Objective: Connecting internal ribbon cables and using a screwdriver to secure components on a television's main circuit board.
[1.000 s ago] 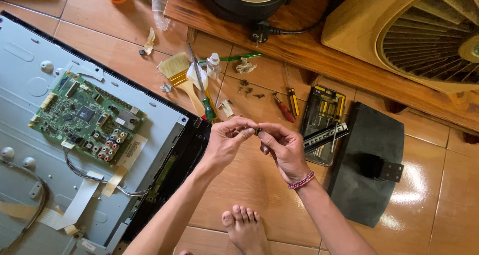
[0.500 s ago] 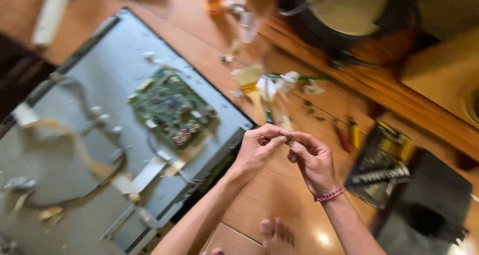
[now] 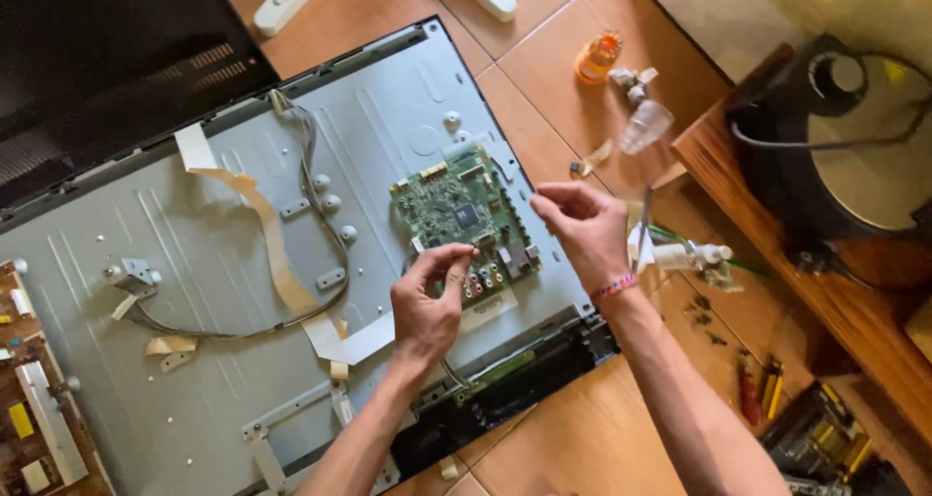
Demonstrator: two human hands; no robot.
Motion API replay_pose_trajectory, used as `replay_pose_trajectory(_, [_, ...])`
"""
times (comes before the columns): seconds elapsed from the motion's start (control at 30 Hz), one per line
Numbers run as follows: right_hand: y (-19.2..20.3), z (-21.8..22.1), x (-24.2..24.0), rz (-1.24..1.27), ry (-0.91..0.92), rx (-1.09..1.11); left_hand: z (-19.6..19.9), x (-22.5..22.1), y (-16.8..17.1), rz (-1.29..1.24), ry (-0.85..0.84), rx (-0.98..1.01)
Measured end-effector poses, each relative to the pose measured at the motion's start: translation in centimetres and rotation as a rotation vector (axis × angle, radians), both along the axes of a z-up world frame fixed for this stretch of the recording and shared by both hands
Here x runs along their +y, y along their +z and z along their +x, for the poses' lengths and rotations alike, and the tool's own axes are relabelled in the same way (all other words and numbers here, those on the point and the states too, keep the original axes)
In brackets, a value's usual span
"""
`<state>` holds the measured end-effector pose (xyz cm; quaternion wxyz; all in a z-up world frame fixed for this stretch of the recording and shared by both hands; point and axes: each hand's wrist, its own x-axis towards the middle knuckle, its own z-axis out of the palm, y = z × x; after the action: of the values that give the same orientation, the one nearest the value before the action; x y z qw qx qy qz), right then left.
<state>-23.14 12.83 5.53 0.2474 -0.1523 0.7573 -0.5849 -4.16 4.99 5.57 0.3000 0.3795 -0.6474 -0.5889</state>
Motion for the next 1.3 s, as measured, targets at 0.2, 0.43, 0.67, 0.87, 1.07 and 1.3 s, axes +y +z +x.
replay_pose_trajectory(0.2, [-3.0,-2.4,-4.4,0.060,0.109,0.128,0.6,-0.1,-4.5,-0.172,0.051,-0.052])
replay_pose_trajectory(0.43, [-2.8,-2.2,-6.3,0.192,0.187,0.256,0.3,0.0,-5.3,-0.277,0.048,0.018])
replay_pose_trajectory(0.67, [-2.8,-2.2,-6.1,0.196,0.168,0.185,0.3,0.3,-6.1,-0.517,0.040,-0.031])
replay_pose_trajectory(0.87, [-2.9,-2.2,-5.7,0.163,0.159,0.121,0.0,0.3,-6.3,-0.529,0.032,-0.037])
replay_pose_trajectory(1.07, [-3.1,-2.0,-5.7,0.135,0.164,0.125,-0.2,0.4,-7.2,-0.559,0.026,-0.055])
replay_pose_trajectory(1.3, [-2.9,-2.8,-5.7,0.168,0.222,0.117,-0.2,0.4,-7.6,-0.598,0.014,-0.042])
